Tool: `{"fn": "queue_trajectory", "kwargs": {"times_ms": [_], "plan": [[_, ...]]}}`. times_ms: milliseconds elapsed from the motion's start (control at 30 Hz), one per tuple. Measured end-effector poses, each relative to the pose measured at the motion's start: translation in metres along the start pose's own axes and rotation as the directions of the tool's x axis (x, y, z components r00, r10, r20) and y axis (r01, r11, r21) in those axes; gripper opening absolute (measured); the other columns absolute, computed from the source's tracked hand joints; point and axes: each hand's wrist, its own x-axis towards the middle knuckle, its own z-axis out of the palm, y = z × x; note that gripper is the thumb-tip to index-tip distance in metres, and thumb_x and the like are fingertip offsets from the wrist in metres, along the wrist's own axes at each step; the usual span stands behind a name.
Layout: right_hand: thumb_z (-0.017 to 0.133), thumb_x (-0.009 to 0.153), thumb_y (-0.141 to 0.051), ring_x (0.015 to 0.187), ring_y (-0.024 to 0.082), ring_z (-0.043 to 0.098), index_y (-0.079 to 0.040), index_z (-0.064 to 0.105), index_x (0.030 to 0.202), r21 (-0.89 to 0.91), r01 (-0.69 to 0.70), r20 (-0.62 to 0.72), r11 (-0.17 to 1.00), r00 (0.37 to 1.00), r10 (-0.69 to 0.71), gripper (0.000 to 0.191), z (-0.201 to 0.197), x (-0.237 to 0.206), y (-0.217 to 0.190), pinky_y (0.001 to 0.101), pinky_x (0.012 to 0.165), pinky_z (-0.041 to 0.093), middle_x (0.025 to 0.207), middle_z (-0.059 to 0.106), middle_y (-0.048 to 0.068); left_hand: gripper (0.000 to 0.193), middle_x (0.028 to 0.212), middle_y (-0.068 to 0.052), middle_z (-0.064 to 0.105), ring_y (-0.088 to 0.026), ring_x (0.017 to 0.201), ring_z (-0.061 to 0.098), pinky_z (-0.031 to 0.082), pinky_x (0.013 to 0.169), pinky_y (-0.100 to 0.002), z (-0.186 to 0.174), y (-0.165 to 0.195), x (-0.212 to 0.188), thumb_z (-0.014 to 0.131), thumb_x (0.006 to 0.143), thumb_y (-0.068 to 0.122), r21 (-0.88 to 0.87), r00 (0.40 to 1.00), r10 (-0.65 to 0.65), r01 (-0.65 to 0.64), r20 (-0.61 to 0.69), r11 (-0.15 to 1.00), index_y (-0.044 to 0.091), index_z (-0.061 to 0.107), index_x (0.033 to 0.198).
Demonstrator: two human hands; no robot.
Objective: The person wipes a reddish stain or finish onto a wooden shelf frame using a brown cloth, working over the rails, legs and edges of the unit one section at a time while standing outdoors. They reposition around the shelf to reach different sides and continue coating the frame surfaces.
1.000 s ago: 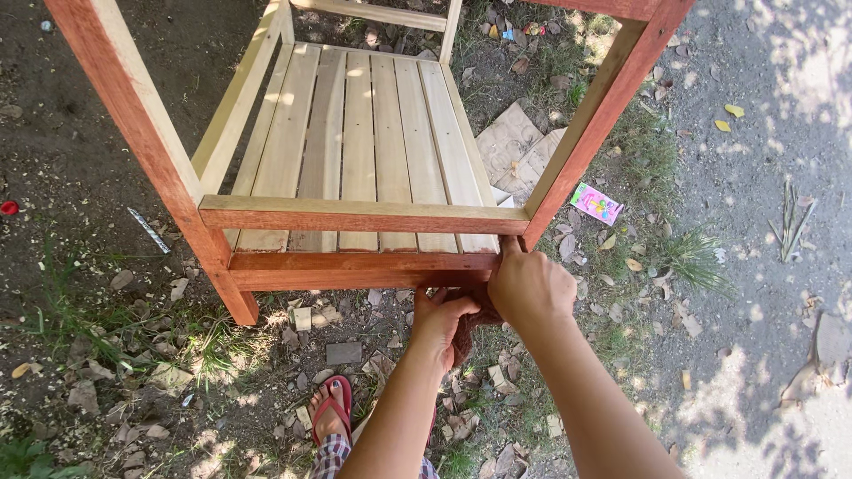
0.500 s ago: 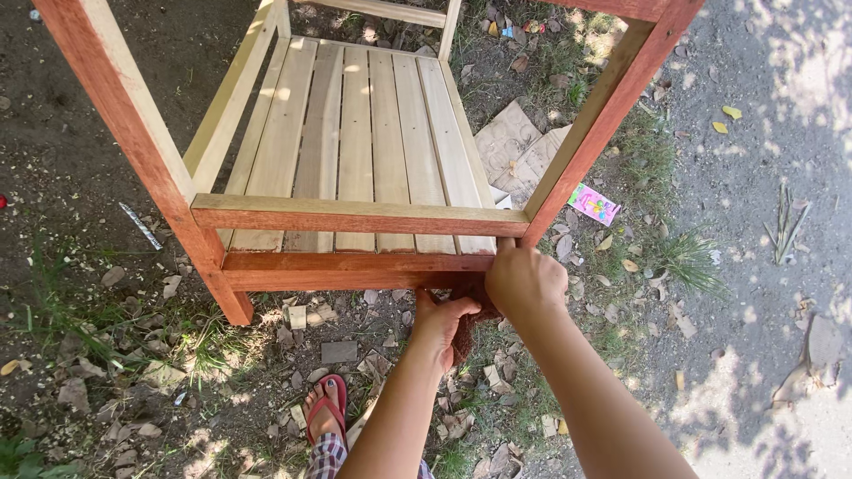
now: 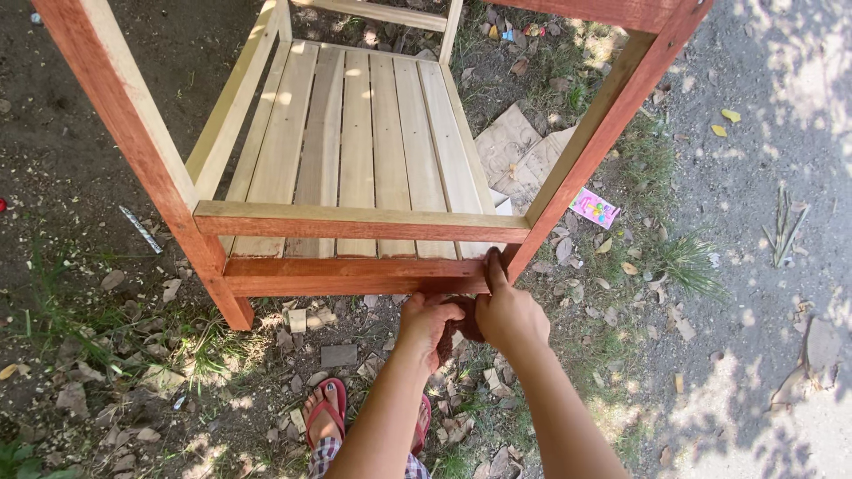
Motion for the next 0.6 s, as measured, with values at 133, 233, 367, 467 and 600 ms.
{"fn": "queue_trajectory", "kwargs": {"times_ms": [133, 233, 367, 467, 600], "plan": [[0.047, 0.098, -0.038, 0.090, 0.036, 0.076, -0.035, 0.026, 0.161, -0.146, 0.013, 0.016, 0.989, 1.000, -0.011, 0.066, -0.014, -0.005, 0.004, 0.0489, 0.078, 0.061, 0.101, 0.075, 0.019, 0.051, 0.116, -0.018, 0.070, -0.028, 0.096, 0.071, 0.061, 0.083, -0.038, 0.001, 0.015, -0.008, 0.072, 0.064, -0.011, 0.051, 0.999, -0.030, 0.028, 0.032, 0.998, -0.005, 0.056, 0.112], [0.047, 0.100, -0.039, 0.090, 0.037, 0.076, -0.032, 0.035, 0.158, -0.138, 0.013, -0.084, 0.990, 0.996, -0.025, 0.060, -0.019, -0.009, 0.006, 0.0501, 0.078, 0.060, 0.100, 0.076, 0.018, 0.053, 0.113, -0.026, 0.068, -0.035, 0.092, 0.071, 0.062, 0.081, -0.045, 0.008, 0.019, -0.015, 0.072, 0.063, -0.011, -0.015, 0.986, -0.167, 0.167, -0.002, 0.986, -0.005, 0.051, 0.112], [0.050, 0.096, -0.036, 0.089, 0.037, 0.075, -0.038, 0.027, 0.160, -0.085, 0.005, -0.007, 0.996, 1.000, -0.006, 0.068, -0.008, -0.013, 0.006, 0.0498, 0.078, 0.060, 0.100, 0.075, 0.019, 0.061, 0.123, -0.018, 0.068, -0.029, 0.099, 0.071, 0.061, 0.088, -0.039, 0.008, 0.019, -0.017, 0.071, 0.060, -0.011, 0.147, 0.997, -0.061, 0.068, -0.050, 0.987, -0.004, 0.057, 0.119], [0.051, 0.095, -0.037, 0.087, 0.039, 0.075, -0.036, 0.025, 0.160, -0.079, 0.036, -0.071, 0.996, 0.997, -0.041, 0.071, 0.002, -0.015, 0.010, 0.0512, 0.078, 0.059, 0.101, 0.073, 0.020, 0.069, 0.133, -0.014, 0.062, -0.028, 0.104, 0.070, 0.061, 0.090, -0.039, 0.001, 0.014, -0.016, 0.071, 0.060, -0.013, 0.061, 0.999, -0.041, 0.042, -0.011, 0.997, -0.005, 0.053, 0.125], [0.048, 0.098, -0.034, 0.089, 0.041, 0.074, -0.038, 0.014, 0.166, -0.059, 0.007, -0.031, 0.998, 0.999, -0.008, 0.076, 0.002, -0.011, 0.012, 0.0524, 0.080, 0.059, 0.101, 0.073, 0.023, 0.073, 0.136, -0.019, 0.063, -0.030, 0.108, 0.069, 0.060, 0.090, -0.039, -0.003, 0.005, -0.011, 0.070, 0.061, -0.011, 0.119, 0.999, -0.039, 0.041, -0.018, 0.992, -0.003, 0.052, 0.131]]}}
